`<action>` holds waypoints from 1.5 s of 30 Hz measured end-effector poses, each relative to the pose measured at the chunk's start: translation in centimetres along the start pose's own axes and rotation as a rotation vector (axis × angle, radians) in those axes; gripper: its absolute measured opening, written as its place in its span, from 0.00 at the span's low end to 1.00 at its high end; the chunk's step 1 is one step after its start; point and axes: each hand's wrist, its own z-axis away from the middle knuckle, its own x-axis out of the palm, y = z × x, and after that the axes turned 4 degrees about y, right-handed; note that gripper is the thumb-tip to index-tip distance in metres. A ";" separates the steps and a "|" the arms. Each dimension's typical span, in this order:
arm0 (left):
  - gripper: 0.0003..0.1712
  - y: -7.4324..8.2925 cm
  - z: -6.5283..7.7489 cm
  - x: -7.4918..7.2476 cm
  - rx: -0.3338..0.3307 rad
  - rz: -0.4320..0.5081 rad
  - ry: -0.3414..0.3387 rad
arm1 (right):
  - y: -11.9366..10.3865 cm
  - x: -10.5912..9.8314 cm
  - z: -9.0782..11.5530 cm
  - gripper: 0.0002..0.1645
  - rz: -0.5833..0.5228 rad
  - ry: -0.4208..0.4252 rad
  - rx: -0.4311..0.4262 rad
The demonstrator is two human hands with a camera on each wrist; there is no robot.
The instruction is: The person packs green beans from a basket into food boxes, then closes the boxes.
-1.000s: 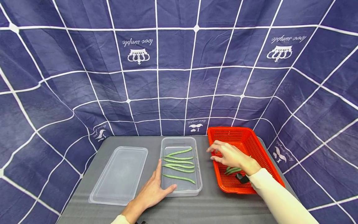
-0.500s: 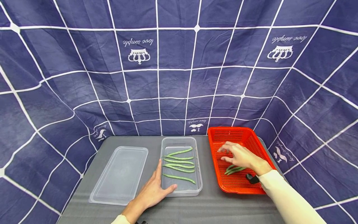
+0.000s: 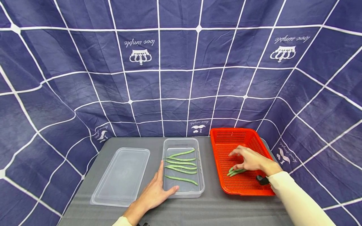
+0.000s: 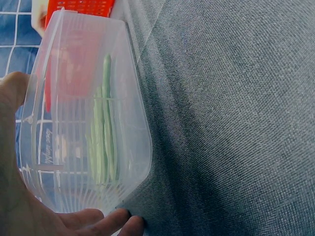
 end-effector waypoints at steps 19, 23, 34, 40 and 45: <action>0.79 0.1 0.1 0.3 -0.023 0.001 -0.003 | 2.9 0.6 1.2 0.26 -0.070 -0.149 0.086; 0.79 0.1 0.1 0.2 -0.023 0.003 -0.007 | 3.4 1.0 1.0 0.17 -0.072 -0.127 0.056; 0.80 -0.1 0.0 0.2 -0.014 0.008 -0.004 | 3.6 1.7 0.6 0.12 -0.111 -0.118 0.053; 0.80 -0.1 0.0 0.4 -0.015 0.008 -0.002 | 3.9 2.0 0.6 0.13 -0.128 -0.122 0.080; 0.79 -0.1 -0.1 0.4 -0.003 0.016 0.005 | 4.6 2.2 0.6 0.14 -0.140 -0.082 0.017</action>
